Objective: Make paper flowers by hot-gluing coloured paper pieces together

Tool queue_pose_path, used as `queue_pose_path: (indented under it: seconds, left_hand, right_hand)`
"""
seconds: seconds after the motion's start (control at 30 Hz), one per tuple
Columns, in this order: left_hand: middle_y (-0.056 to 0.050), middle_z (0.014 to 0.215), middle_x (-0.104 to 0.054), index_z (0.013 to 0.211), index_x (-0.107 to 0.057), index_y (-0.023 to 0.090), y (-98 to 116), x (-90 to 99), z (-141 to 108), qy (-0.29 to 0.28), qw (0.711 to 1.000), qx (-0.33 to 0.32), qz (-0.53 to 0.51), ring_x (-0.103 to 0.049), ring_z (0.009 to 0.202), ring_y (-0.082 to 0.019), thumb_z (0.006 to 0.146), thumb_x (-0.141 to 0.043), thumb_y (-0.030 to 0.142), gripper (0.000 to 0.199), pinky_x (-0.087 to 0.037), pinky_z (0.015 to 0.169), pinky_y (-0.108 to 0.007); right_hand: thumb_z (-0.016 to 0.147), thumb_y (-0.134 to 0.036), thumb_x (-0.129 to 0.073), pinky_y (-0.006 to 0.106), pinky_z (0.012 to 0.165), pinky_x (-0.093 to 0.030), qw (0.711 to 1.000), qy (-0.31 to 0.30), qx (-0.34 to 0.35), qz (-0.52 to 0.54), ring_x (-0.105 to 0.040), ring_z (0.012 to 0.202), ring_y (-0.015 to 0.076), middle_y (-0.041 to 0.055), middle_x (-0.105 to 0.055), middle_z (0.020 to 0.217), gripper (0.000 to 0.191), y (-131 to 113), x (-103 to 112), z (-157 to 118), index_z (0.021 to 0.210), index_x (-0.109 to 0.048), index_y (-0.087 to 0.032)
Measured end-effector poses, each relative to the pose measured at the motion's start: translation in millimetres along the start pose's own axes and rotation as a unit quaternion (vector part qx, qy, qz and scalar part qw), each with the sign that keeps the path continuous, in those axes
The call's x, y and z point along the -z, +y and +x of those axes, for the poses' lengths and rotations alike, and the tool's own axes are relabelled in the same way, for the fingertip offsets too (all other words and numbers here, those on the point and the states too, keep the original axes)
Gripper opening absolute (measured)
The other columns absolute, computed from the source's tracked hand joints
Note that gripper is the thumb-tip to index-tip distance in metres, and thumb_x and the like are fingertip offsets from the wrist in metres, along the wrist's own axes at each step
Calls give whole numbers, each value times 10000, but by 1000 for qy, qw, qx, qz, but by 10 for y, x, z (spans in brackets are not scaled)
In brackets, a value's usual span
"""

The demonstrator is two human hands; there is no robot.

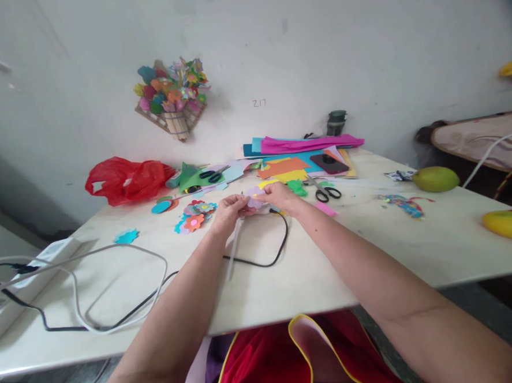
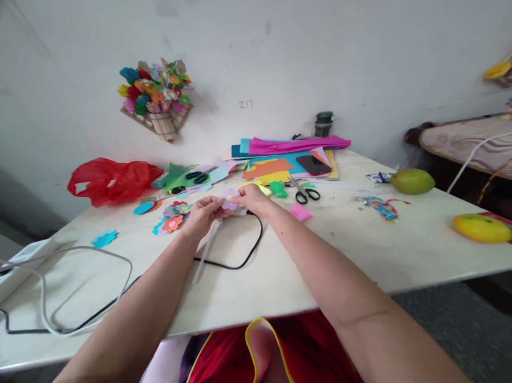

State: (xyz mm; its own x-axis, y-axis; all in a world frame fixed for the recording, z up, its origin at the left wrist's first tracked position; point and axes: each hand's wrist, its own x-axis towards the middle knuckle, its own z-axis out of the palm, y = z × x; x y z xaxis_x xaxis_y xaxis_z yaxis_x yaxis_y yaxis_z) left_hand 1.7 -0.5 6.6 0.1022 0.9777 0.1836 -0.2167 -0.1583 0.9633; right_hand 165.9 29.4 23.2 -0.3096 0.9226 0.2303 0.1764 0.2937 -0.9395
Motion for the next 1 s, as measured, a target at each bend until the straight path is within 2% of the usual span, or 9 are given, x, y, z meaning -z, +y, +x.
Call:
queue_pose_path:
  seconds: [0.1,0.17,0.4,0.5,0.6,0.7,0.87,1.0]
  left_hand:
    - [-41,589,-640,682,-582,118,11,-13,-5,2,1000,-8,5,-621,562,-144,599,-739,364,303,-502,591,-269]
    - [-35,593,-638,677,-580,124,21,-25,-12,-4,1000,-11,11,-617,566,-139,605,-736,372,301,-504,600,-271]
    - [-35,591,-635,692,-594,122,21,-26,-12,15,1000,-21,16,-612,563,-143,591,-741,394,325,-507,601,-280]
    - [-34,591,-636,705,-602,119,8,-16,3,31,999,-27,19,-609,557,-138,587,-742,394,330,-513,607,-282]
    - [-35,600,-638,727,-613,115,-6,-7,18,48,998,-32,23,-607,564,-132,588,-742,396,339,-517,618,-283]
    - [-34,613,-640,743,-616,110,-18,2,29,61,997,-35,26,-607,573,-130,581,-744,400,356,-515,620,-280]
    - [-34,609,-642,758,-612,113,-20,11,31,69,996,-35,32,-603,568,-128,589,-736,410,364,-511,622,-281]
    - [-33,605,-640,756,-611,115,-18,12,27,64,997,-38,29,-603,570,-130,597,-732,409,355,-514,623,-283]
  right_hand:
    - [618,-503,-660,249,574,-341,998,-52,10,40,-501,585,118,4,-580,584,357,-26,37,-15,589,-599,-152]
    - [653,-545,-621,251,585,-350,996,-66,7,56,-537,611,129,29,-615,619,398,-54,54,-32,629,-626,-148]
    - [664,-587,-589,245,575,-361,991,-42,-26,126,-588,637,144,59,-659,690,451,-43,86,-27,707,-647,-142]
    - [669,-590,-572,242,567,-369,982,3,-56,179,-599,653,144,71,-671,759,461,13,114,21,761,-651,-145]
    - [638,-542,-624,242,555,-371,977,72,-53,195,-593,649,139,75,-675,785,410,46,128,61,769,-644,-154]
    - [601,-485,-672,248,551,-375,966,158,-25,204,-550,582,114,51,-655,710,339,44,136,84,682,-605,-162]
    - [620,-528,-638,260,512,-367,938,292,-4,189,-466,496,98,2,-550,563,364,22,236,125,603,-506,-189]
    - [681,-531,-577,252,458,-329,933,311,10,180,-385,440,81,-18,-476,518,370,51,305,145,569,-450,-202]
